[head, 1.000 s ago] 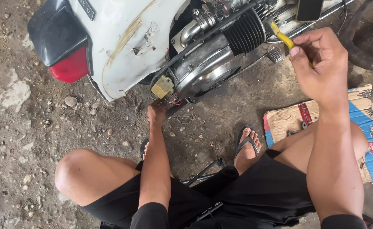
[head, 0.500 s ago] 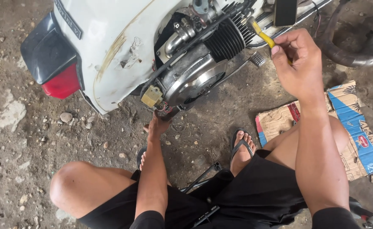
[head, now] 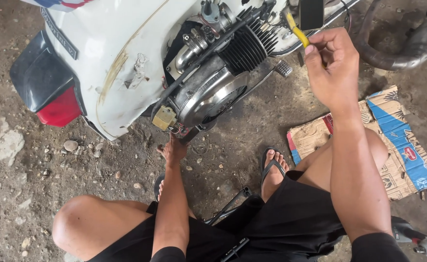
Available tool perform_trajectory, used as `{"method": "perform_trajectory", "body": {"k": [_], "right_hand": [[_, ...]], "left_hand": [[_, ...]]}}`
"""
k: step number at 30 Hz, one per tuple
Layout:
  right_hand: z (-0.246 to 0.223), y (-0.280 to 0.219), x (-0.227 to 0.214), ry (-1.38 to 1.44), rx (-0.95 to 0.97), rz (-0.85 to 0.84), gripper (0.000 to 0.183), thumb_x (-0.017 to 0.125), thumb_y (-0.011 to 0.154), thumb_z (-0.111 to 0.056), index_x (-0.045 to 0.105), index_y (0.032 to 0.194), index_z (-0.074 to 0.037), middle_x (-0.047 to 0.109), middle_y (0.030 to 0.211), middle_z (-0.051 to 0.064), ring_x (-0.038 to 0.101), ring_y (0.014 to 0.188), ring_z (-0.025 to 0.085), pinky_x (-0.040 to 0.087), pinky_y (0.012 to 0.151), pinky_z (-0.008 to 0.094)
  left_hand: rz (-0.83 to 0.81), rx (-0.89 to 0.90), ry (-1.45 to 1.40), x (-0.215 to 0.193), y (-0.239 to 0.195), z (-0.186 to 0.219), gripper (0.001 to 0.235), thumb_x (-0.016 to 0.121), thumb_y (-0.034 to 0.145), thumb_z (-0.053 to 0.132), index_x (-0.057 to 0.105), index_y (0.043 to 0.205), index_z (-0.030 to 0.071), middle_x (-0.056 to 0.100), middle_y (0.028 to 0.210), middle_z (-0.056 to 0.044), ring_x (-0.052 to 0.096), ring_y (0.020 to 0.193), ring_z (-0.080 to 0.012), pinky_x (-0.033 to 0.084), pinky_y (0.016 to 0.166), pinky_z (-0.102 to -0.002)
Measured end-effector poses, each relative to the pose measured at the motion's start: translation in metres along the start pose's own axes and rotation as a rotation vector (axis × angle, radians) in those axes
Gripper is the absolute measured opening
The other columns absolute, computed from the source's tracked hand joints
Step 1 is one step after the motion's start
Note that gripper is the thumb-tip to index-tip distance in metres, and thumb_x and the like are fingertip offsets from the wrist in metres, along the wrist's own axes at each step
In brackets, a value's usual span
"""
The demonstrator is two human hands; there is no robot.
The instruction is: The person sits on the ground and works on a white scooter engine, using a yellow tool to adjust components near the cylinder head. They then use scissors to cut a black wire and connect it to the engine area. Finally, they handle a small yellow box and attach it to the scooter's frame.
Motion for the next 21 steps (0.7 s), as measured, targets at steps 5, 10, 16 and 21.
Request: {"method": "perform_trajectory", "body": {"k": [5,10,16,21], "right_hand": [[0.007,-0.001,-0.005,0.004,0.028,0.05,0.012,0.055,0.112,0.012,0.053,0.12,0.003,0.06,0.104,0.015,0.055,0.086,0.019,0.046,0.07,0.028],[0.011,0.003,-0.008,0.019,0.058,0.104,0.013,0.055,0.11,0.013,0.053,0.119,0.004,0.061,0.101,0.017,0.056,0.079,0.017,0.046,0.064,0.025],[0.017,0.002,-0.024,0.035,0.002,0.142,0.015,0.052,0.111,0.022,0.051,0.121,0.01,0.06,0.099,0.02,0.053,0.069,0.018,0.044,0.054,0.027],[0.025,0.001,-0.045,0.112,0.268,0.327,0.01,0.048,0.114,-0.001,0.053,0.12,-0.006,0.057,0.089,0.011,0.053,0.068,0.013,0.046,0.058,0.025]], "left_hand": [[-0.003,0.085,-0.056,0.006,0.003,-0.004,0.07,0.072,0.087,0.03,0.033,0.142,0.012,0.077,0.097,-0.009,0.071,0.099,-0.0394,0.037,0.095,-0.054],[0.008,0.073,0.043,0.015,0.009,0.002,0.081,0.076,0.089,0.034,0.029,0.15,0.007,0.073,0.112,-0.017,0.07,0.104,-0.0434,0.046,0.097,-0.063],[-0.084,0.023,-0.067,-0.016,-0.011,0.01,0.061,0.061,0.088,0.034,0.038,0.142,0.014,0.078,0.106,-0.011,0.069,0.11,-0.0404,0.027,0.102,-0.051],[-0.059,0.037,0.052,-0.008,-0.006,0.013,0.094,0.055,0.095,0.059,0.014,0.163,0.009,0.077,0.116,-0.008,0.07,0.113,-0.0364,0.019,0.114,-0.067]]}}
Point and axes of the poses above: each hand's wrist, its own y-axis towards the middle knuckle, its own x-axis out of the palm, z = x × y, the point moved 5 cm from there along y, towards the middle knuckle
